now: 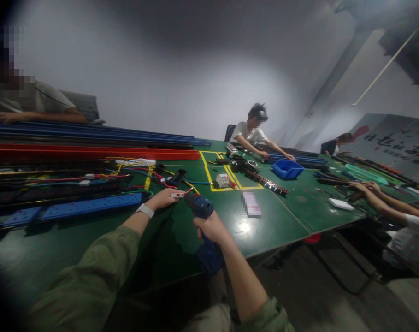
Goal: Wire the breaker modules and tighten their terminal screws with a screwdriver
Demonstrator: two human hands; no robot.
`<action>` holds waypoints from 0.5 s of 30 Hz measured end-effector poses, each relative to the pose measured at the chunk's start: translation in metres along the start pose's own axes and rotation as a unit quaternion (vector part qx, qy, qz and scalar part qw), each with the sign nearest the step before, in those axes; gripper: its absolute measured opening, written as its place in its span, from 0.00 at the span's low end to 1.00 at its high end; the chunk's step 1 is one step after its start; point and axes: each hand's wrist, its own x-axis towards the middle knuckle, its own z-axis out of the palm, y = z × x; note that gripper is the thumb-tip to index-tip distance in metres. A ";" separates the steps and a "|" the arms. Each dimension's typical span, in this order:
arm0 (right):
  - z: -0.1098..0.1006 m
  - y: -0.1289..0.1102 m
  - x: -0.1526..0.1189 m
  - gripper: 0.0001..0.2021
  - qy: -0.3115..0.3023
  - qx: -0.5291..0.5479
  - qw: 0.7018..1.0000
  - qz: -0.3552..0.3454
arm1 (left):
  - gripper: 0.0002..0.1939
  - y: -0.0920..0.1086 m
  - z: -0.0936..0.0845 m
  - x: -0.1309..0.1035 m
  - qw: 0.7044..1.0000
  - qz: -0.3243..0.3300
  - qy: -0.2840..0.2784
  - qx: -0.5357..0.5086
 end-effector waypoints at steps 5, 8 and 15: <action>0.000 -0.005 -0.004 0.04 -0.001 -0.010 1.000 0.009 | 0.27 -0.002 0.001 0.003 1.000 -0.003 -0.006 -0.004; 0.003 -0.007 -0.004 0.03 0.006 0.005 1.000 0.013 | 0.27 0.001 0.001 0.003 1.000 -0.002 -0.008 -0.003; 0.017 -0.008 -0.003 0.03 0.037 0.035 0.999 0.009 | 0.28 0.022 -0.004 -0.003 1.000 -0.004 -0.013 -0.018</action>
